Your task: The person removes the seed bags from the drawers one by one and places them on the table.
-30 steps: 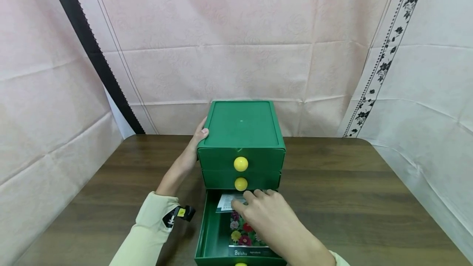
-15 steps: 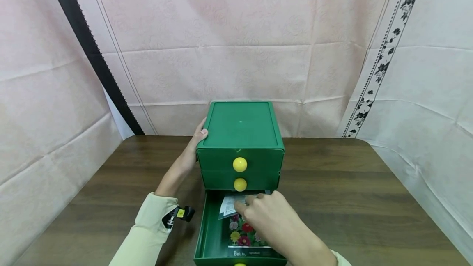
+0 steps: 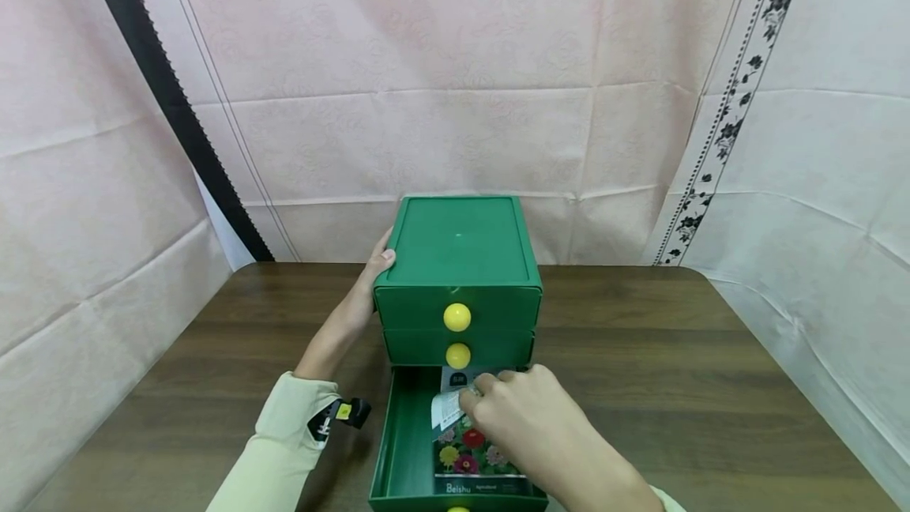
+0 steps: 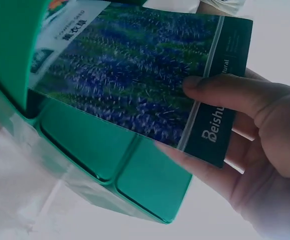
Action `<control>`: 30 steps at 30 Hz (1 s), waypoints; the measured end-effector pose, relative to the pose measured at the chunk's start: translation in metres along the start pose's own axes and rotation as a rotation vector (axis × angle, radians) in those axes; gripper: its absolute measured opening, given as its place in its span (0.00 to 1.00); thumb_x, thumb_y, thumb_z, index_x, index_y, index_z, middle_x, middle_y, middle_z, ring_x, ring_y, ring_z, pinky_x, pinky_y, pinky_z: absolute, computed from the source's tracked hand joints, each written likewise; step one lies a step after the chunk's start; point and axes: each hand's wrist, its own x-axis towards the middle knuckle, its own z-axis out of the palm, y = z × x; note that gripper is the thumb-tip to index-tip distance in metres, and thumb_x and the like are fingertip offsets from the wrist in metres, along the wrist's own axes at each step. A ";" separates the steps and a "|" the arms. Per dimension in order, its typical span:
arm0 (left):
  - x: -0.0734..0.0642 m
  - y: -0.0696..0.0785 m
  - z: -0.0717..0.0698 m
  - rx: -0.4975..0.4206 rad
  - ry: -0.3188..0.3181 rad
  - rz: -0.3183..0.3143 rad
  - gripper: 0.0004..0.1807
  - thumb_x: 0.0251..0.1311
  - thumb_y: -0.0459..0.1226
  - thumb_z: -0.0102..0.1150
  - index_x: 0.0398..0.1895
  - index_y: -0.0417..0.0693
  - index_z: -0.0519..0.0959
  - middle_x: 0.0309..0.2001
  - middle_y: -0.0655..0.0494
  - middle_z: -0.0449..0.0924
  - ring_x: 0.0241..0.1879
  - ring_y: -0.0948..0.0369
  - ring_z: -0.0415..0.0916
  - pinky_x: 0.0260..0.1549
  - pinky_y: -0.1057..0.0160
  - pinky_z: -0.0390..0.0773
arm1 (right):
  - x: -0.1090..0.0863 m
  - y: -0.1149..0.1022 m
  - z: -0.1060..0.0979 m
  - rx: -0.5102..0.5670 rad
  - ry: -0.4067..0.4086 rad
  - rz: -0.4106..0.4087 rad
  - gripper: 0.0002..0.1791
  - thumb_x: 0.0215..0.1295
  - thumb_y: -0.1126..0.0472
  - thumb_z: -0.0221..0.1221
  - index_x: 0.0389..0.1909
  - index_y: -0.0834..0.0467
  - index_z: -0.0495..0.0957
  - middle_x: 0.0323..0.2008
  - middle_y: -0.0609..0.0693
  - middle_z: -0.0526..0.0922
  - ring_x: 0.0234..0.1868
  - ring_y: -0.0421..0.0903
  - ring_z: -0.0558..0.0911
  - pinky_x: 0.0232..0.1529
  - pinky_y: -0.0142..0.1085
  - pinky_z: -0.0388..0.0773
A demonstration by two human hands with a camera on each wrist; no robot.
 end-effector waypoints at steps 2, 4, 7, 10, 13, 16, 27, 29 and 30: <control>0.000 0.000 0.000 -0.002 -0.001 0.002 0.41 0.77 0.56 0.31 0.88 0.59 0.35 0.85 0.48 0.35 0.82 0.45 0.38 0.74 0.29 0.44 | -0.002 0.001 -0.005 0.041 -0.013 0.009 0.21 0.51 0.64 0.81 0.46 0.47 0.89 0.40 0.44 0.91 0.31 0.40 0.88 0.19 0.25 0.68; 0.000 0.000 0.001 -0.001 -0.001 0.003 0.41 0.77 0.56 0.31 0.88 0.59 0.35 0.85 0.48 0.36 0.82 0.44 0.38 0.74 0.29 0.44 | -0.006 0.002 -0.009 0.076 -0.011 0.019 0.22 0.51 0.65 0.80 0.46 0.46 0.89 0.42 0.44 0.91 0.33 0.40 0.88 0.18 0.25 0.66; 0.000 0.000 0.002 0.003 0.000 -0.002 0.41 0.77 0.56 0.31 0.87 0.60 0.35 0.85 0.48 0.35 0.82 0.44 0.37 0.74 0.28 0.44 | -0.011 0.005 -0.015 0.101 0.007 0.028 0.25 0.49 0.69 0.80 0.47 0.46 0.89 0.42 0.44 0.91 0.34 0.39 0.89 0.18 0.25 0.68; -0.001 0.001 0.002 0.006 -0.004 -0.003 0.41 0.77 0.57 0.31 0.87 0.60 0.35 0.85 0.48 0.35 0.82 0.44 0.37 0.74 0.28 0.44 | -0.017 0.008 -0.021 0.108 0.037 0.027 0.28 0.46 0.70 0.80 0.48 0.45 0.89 0.42 0.44 0.91 0.35 0.40 0.89 0.20 0.26 0.73; -0.001 0.001 0.001 0.007 -0.004 -0.003 0.41 0.77 0.56 0.31 0.87 0.60 0.35 0.85 0.49 0.35 0.82 0.44 0.37 0.74 0.28 0.44 | -0.023 0.011 -0.029 0.103 0.096 0.004 0.31 0.42 0.71 0.81 0.49 0.45 0.90 0.43 0.45 0.92 0.37 0.40 0.90 0.24 0.29 0.79; -0.001 0.000 0.000 0.012 0.000 -0.005 0.41 0.77 0.56 0.30 0.87 0.59 0.35 0.85 0.49 0.35 0.82 0.44 0.37 0.74 0.28 0.43 | -0.029 0.014 -0.037 0.093 0.156 -0.021 0.32 0.40 0.72 0.81 0.49 0.44 0.89 0.43 0.44 0.92 0.38 0.40 0.90 0.26 0.33 0.83; 0.000 -0.002 -0.001 0.004 -0.016 0.018 0.41 0.77 0.55 0.28 0.88 0.58 0.33 0.86 0.48 0.32 0.83 0.44 0.34 0.74 0.28 0.42 | -0.067 0.017 -0.053 0.083 0.136 -0.040 0.38 0.44 0.63 0.80 0.61 0.43 0.85 0.52 0.40 0.88 0.46 0.41 0.89 0.33 0.37 0.85; 0.001 -0.003 -0.001 0.004 -0.015 0.018 0.41 0.77 0.55 0.28 0.88 0.58 0.34 0.86 0.48 0.33 0.83 0.44 0.35 0.74 0.29 0.42 | -0.077 0.015 -0.054 0.042 0.113 -0.020 0.33 0.54 0.46 0.77 0.64 0.40 0.84 0.55 0.39 0.87 0.48 0.40 0.88 0.35 0.39 0.86; 0.001 -0.003 -0.001 0.003 -0.014 0.018 0.41 0.77 0.55 0.28 0.88 0.58 0.34 0.86 0.48 0.33 0.83 0.44 0.35 0.74 0.29 0.42 | -0.082 0.014 -0.054 0.020 0.105 -0.014 0.32 0.58 0.38 0.73 0.65 0.40 0.83 0.56 0.39 0.87 0.50 0.40 0.88 0.36 0.40 0.87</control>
